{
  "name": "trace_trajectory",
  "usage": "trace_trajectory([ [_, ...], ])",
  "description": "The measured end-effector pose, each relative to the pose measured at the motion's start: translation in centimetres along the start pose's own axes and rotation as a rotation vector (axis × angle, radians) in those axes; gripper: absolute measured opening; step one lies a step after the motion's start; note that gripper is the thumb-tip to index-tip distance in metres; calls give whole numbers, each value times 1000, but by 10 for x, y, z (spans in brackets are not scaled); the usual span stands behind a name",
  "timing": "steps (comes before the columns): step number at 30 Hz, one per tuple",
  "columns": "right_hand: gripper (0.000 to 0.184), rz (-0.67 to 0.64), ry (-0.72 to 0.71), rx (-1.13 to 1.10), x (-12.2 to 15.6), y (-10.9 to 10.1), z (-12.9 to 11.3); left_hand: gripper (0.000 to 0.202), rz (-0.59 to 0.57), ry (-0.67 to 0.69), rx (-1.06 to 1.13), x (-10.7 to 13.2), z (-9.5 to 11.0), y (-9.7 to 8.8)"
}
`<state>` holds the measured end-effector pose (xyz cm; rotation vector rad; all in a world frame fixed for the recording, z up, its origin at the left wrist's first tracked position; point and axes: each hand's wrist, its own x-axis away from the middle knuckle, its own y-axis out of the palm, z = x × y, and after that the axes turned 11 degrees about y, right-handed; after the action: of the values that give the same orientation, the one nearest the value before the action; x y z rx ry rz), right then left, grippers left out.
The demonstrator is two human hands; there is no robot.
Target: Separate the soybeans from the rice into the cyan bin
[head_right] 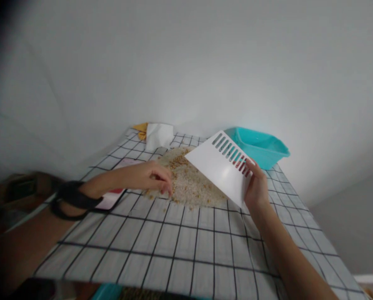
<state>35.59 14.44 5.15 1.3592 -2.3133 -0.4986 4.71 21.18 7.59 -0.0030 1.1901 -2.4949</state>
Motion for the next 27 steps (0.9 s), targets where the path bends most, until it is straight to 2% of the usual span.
trace_trajectory([
  [2,16,-33,-1,26,1,0,1,31,77,-74,10,2,0,-3],
  [5,18,-101,-18,91,6,2,3,23,259,-208,-102,4,-6,-11],
  [8,23,-165,-30,195,12,4,6,17,334,-259,-144,6,-15,-17],
  [13,28,-217,-53,294,20,10,12,11,300,-264,-66,7,-25,-13],
  [19,28,-183,-49,281,18,10,12,12,276,-239,32,6,-29,-8],
  [24,26,-118,-43,205,14,8,7,13,282,-258,4,7,-29,-10],
  [27,26,-101,-41,180,13,8,5,20,261,-272,-48,8,-23,-12],
])
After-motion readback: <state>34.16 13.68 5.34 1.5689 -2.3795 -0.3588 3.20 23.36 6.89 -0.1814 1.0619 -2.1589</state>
